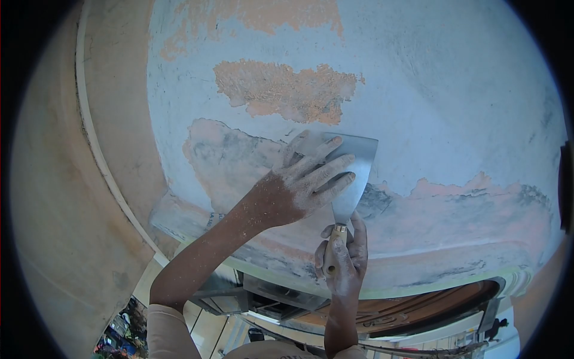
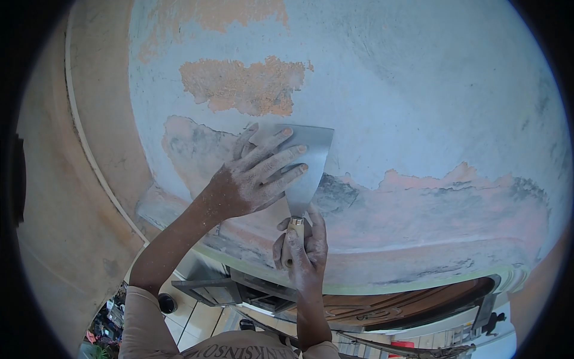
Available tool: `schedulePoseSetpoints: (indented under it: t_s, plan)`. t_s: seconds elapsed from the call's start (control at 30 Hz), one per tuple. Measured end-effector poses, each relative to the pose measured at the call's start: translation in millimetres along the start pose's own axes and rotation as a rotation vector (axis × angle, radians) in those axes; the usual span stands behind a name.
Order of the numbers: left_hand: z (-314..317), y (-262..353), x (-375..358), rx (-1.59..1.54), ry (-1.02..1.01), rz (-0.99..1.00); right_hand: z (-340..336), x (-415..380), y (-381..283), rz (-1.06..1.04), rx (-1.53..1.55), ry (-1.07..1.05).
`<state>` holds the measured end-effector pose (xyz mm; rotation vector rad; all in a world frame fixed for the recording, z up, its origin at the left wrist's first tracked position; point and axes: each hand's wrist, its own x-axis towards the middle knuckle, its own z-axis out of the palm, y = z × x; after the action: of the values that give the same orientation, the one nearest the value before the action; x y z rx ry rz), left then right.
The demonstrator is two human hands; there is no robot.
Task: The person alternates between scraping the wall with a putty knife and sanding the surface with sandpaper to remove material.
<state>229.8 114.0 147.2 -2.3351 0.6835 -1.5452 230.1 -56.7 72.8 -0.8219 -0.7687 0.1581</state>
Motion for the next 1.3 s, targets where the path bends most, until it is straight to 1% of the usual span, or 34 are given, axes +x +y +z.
schedulePoseSetpoints:
  t_s: [0.1,0.13,0.33,0.43,0.53,0.7,1.0,1.1,1.2,1.3]
  plan:
    - [11.0,-3.6,-2.4,-0.161,0.021,-0.027,3.5,0.7,1.4,0.014,0.008,0.048]
    - [11.5,-4.0,-2.5,-0.165,0.026,-0.039,5.3,1.0,2.1,0.021,0.01,0.07]
    - [15.3,-5.4,-1.8,-0.19,0.071,-0.086,11.1,5.9,3.0,-0.026,0.029,0.042]
    - [16.6,-6.7,5.1,-0.221,0.097,-0.123,18.8,13.5,-5.9,-0.015,-0.013,0.073]
    - [19.0,-0.9,2.9,-0.245,0.1,-0.164,14.3,7.4,-5.4,-0.008,0.052,0.035]
    - [21.0,0.8,6.0,-0.272,0.113,-0.2,17.5,9.2,-17.5,0.022,0.065,0.074]
    - [27.6,1.2,4.8,-0.302,0.14,-0.199,18.9,11.9,-15.4,0.011,0.059,0.113]
    - [26.4,-4.3,12.3,-0.274,0.207,-0.213,23.2,16.3,-19.0,0.018,0.006,0.124]
    - [28.0,2.6,9.0,-0.372,0.198,-0.223,21.0,12.2,-20.5,0.03,0.002,0.132]
    - [26.7,1.1,10.9,-0.334,0.211,-0.236,24.6,14.7,-19.9,0.022,0.006,0.134]
